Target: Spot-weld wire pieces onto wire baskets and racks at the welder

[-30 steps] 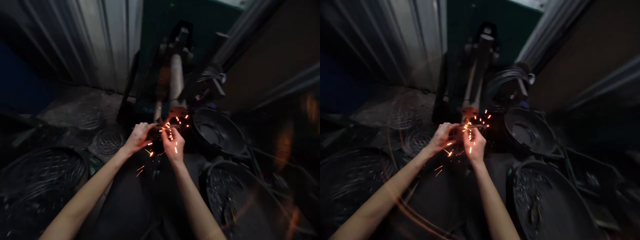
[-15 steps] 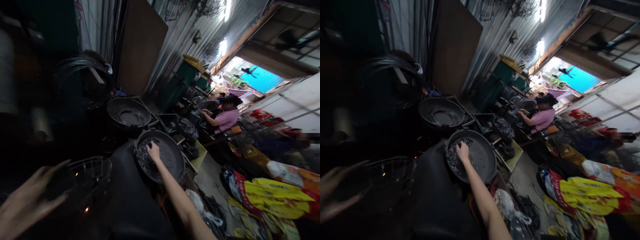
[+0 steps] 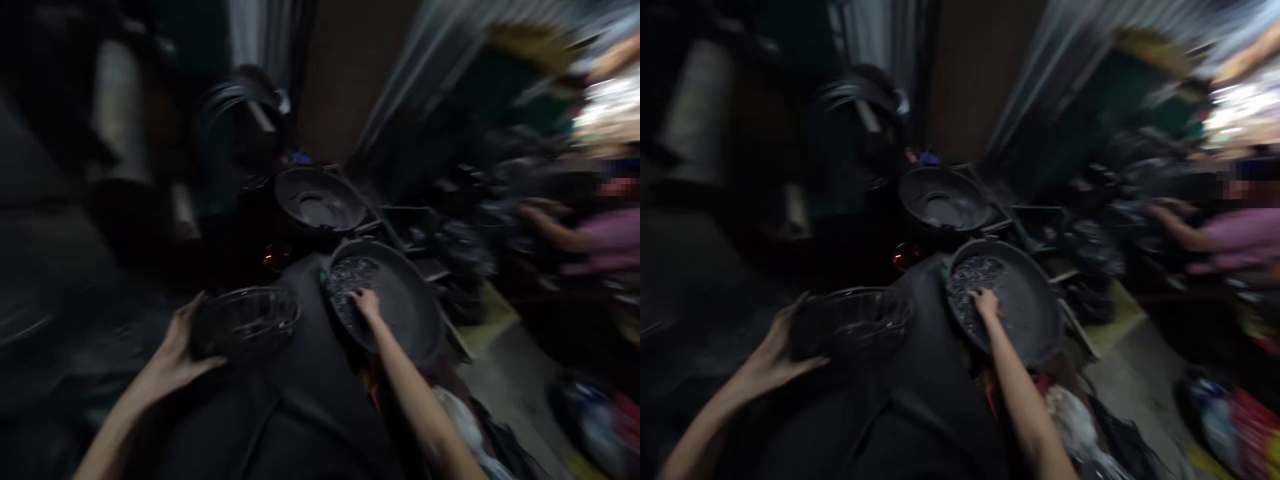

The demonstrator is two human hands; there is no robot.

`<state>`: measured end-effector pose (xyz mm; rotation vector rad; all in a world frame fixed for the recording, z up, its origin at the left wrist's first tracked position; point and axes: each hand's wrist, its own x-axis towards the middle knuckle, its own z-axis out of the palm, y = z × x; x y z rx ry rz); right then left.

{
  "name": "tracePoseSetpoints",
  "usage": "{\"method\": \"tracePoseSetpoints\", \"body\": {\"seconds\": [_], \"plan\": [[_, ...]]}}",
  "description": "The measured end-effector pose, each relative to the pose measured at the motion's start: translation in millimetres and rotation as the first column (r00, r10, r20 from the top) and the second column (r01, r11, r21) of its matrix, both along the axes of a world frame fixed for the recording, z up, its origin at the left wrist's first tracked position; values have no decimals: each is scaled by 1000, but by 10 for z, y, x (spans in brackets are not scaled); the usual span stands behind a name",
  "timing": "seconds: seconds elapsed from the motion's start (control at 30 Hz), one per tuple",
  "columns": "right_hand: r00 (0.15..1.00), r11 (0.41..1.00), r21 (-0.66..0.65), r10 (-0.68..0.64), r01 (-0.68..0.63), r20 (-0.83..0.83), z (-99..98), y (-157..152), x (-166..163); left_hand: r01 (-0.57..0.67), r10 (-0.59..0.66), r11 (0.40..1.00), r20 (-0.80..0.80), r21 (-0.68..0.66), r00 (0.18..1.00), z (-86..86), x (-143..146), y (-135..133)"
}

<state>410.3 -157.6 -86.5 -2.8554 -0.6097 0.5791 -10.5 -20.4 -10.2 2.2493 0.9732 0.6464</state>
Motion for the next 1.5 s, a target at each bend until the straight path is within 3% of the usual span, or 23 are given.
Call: {"method": "tracePoseSetpoints", "body": {"seconds": [0.07,0.17,0.23,0.33,0.43,0.53,0.63,0.73,0.87,1.0,1.1,1.3,1.5], "plan": [[1000,1000,17,-25,25,9,-31,-60,17,81,-85,992,-40,-100,996,-127,-2,25],[996,995,65,-76,73,37,-108,-117,74,21,-18,992,24,-125,1000,-279,-30,71],[991,988,119,-104,94,79,-86,-176,86,-33,39,994,59,-107,998,-277,-32,66],[989,974,216,-99,73,111,122,-247,-11,-106,113,992,103,-67,988,-162,-23,67],[985,937,334,49,-103,167,481,-169,-309,-139,139,990,114,-7,984,-25,-7,143],[949,830,472,203,-298,243,870,42,-750,-116,110,992,107,47,988,73,37,232],[939,725,624,342,-294,44,1152,274,-1185,-73,71,993,25,90,997,129,94,265],[819,651,706,545,-278,-180,1275,483,-1528,-18,26,989,-53,146,998,150,140,256],[681,593,750,680,-292,-273,1275,734,-1867,21,-10,985,-64,172,998,153,169,239],[580,620,781,664,-74,-472,1178,948,-2119,25,-10,979,-75,202,997,180,172,237],[583,601,799,648,5,-491,1101,1058,-2245,11,7,978,-86,206,996,207,167,249],[692,487,851,684,-198,-230,1031,1164,-2384,-46,55,981,-45,190,997,157,122,326],[699,434,825,712,-361,-69,1026,1276,-2477,-109,111,968,2,224,994,70,35,430]]}}
